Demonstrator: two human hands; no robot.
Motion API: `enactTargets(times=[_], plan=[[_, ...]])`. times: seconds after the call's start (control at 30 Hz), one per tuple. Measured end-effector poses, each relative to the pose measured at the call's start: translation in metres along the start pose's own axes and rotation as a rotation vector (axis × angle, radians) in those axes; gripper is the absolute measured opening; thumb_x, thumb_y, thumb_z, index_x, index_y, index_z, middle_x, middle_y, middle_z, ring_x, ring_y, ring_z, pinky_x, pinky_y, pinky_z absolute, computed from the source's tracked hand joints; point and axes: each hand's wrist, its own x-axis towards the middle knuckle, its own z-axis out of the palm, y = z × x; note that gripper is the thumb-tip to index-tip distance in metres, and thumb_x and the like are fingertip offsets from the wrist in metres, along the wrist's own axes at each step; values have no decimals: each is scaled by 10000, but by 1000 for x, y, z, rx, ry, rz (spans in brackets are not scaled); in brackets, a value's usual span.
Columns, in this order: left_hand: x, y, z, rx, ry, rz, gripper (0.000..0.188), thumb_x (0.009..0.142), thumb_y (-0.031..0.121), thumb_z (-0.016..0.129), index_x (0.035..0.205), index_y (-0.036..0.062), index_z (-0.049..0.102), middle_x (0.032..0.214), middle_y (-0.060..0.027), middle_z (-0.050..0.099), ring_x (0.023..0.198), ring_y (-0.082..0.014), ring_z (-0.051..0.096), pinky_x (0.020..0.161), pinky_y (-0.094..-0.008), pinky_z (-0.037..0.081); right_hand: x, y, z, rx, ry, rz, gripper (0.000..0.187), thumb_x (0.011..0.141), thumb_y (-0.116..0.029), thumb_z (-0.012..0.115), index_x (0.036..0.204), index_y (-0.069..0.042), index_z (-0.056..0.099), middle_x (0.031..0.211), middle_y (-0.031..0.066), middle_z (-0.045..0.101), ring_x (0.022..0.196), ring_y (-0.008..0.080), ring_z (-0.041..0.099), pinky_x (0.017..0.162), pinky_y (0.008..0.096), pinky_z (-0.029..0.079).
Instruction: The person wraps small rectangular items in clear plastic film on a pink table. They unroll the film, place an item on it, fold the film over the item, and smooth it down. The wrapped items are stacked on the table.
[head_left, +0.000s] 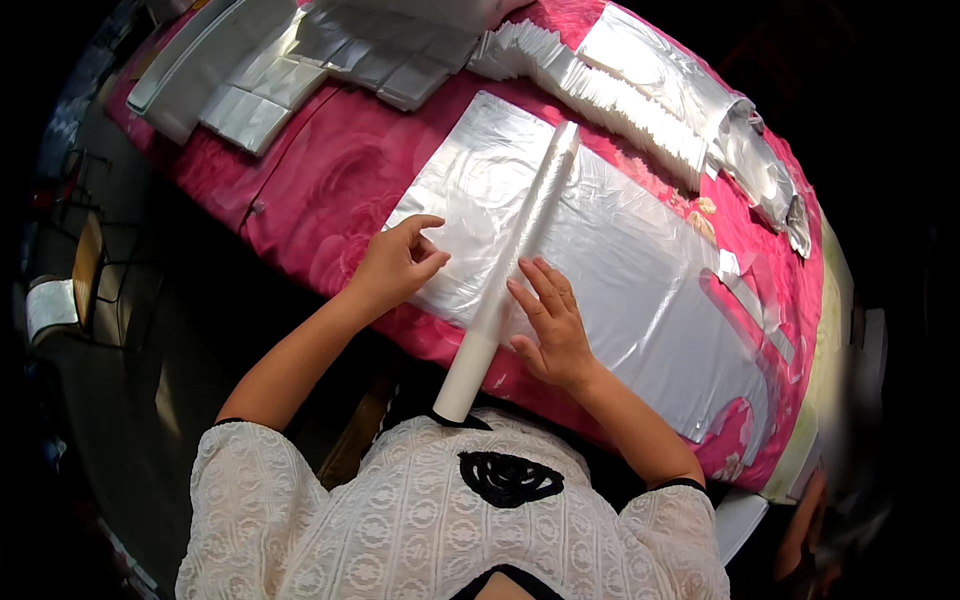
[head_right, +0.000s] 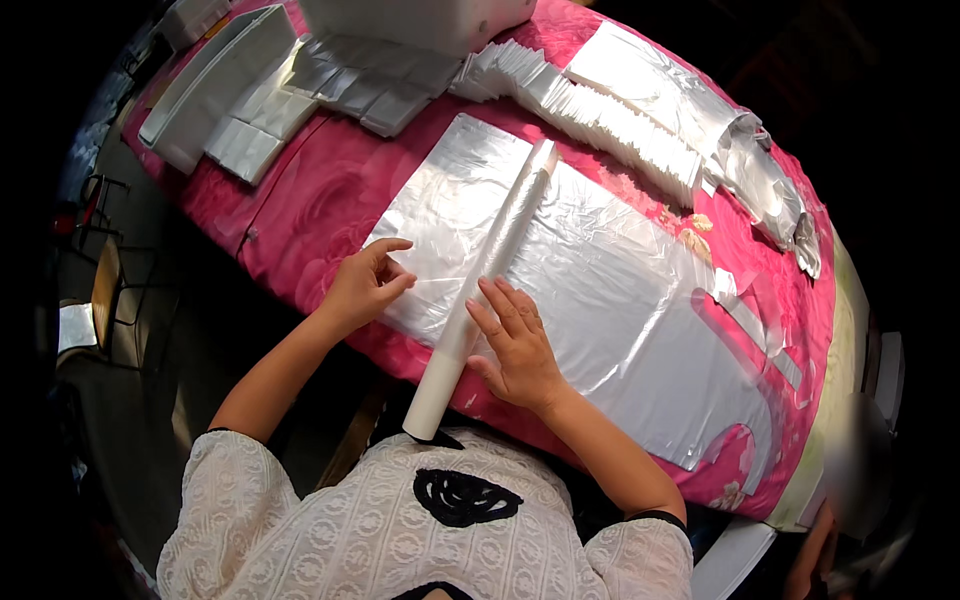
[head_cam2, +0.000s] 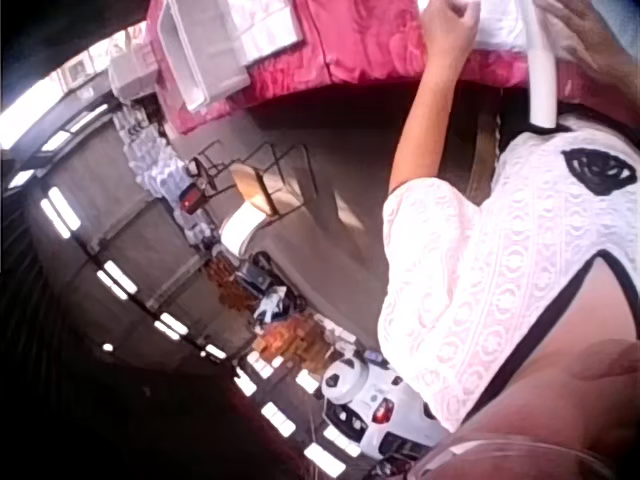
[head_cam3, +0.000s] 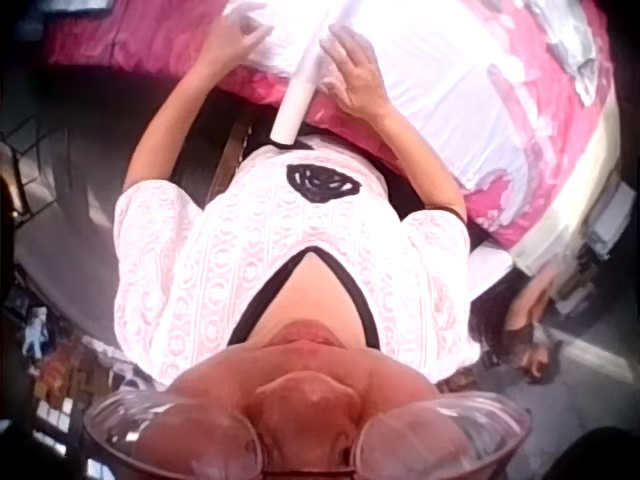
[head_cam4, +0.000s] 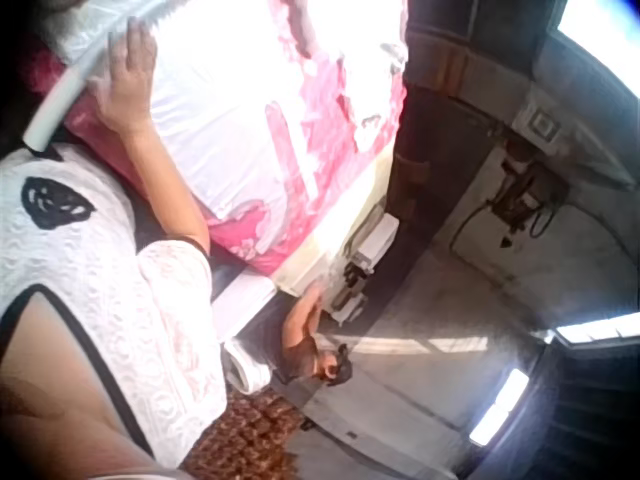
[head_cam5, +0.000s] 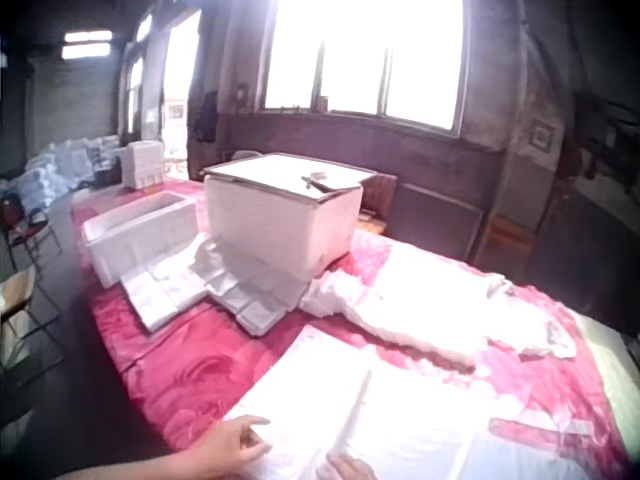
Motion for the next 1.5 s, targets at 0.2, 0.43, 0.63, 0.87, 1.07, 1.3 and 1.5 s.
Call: enactTargets(times=[0.2,0.43,0.63,0.87,1.07,1.3,1.5], plan=[[-31,-18,-13,40,58,-134,368,756,108,677,1080,-20,555,691,-52,622,617,-102,588,574,-255,458,14,34,-16,-249,-208,-11,625,856,-445,484,1368,-107,364,1451,111,282,1356,292,223,1105,430,152],[-84,-24,-30,10,326,-65,276,807,66,633,1060,-14,557,705,-37,550,591,-82,506,552,-209,428,104,21,33,-135,-243,-192,540,872,-427,457,1296,-93,455,1377,89,399,1327,277,281,1098,444,166],[-100,-5,6,445,198,-59,824,665,264,772,1299,-17,327,1013,-193,579,960,-321,585,814,-357,464,149,-20,97,-117,98,74,537,836,-256,525,1309,-38,398,1377,174,355,1314,327,276,1096,446,150],[-111,-1,9,-950,-331,-207,698,745,199,688,1309,-23,341,989,-90,584,818,-133,592,755,-302,499,135,-39,43,1496,358,670,775,763,-189,643,1340,35,177,1134,171,468,985,226,561,797,347,503],[-73,50,26,-976,-499,-228,624,818,296,629,1294,-12,370,1050,-122,561,900,-162,567,724,-305,500,101,-36,-25,1525,492,652,630,755,-168,683,1234,20,321,887,77,530,777,146,562,726,315,504],[-56,49,79,-685,-511,-340,692,781,597,583,1166,32,478,691,-53,548,569,-126,544,535,-258,463,45,-10,-26,1432,622,753,593,750,-131,698,1205,22,349,891,92,536,793,171,566,727,315,495],[-78,24,67,-648,-857,-585,785,672,625,672,1133,9,514,700,-51,551,562,-119,542,508,-251,448,-4,114,-75,1381,981,846,464,758,-101,675,1139,16,439,925,106,574,854,167,571,770,290,474]])
